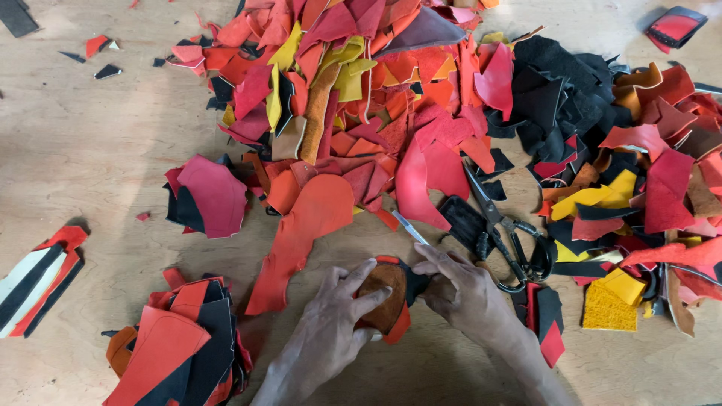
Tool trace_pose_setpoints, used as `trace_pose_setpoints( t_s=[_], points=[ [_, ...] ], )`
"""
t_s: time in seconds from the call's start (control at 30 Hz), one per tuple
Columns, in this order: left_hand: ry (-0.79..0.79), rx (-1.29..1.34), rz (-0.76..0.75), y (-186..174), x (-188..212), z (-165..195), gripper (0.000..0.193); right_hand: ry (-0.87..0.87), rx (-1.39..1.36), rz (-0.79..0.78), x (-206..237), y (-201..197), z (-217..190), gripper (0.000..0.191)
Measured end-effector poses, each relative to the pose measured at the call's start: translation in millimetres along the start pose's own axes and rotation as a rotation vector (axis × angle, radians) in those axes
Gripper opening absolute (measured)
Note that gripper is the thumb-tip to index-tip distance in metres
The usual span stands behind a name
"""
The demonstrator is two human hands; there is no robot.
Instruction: The person uses shears to cut a red leather piece around a brown template, then uses a pen to mark a black leather piece. The person stacks the finished pieces and repeats the cutting process on another red leather piece.
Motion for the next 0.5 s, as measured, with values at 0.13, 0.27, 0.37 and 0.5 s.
trace_pose_setpoints(
  t_s=[0.13, 0.27, 0.37, 0.5],
  points=[
    [0.011, -0.009, 0.020, -1, -1, 1, 0.073, -0.016, -0.006, 0.003, 0, -1, 1, 0.083],
    [0.023, -0.015, 0.008, -2, -1, 2, 0.069, 0.013, -0.011, -0.003, 0, 0, 2, 0.083],
    [0.021, -0.011, -0.021, 0, -1, -2, 0.068, 0.016, -0.006, 0.001, 0, 0, 2, 0.083],
    [0.013, 0.016, -0.069, 5, -8, -14, 0.058, -0.088, 0.022, 0.021, 0, -1, -2, 0.080]
  ],
)
Point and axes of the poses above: each hand's wrist, its own x-axis away from the middle knuckle, its own y-axis out of the palm, z = x × y, the point moved 4 cm from there along -x, towards the middle knuckle, and after that the axes turned 14 degrees about -y, right-handed, at the moved point
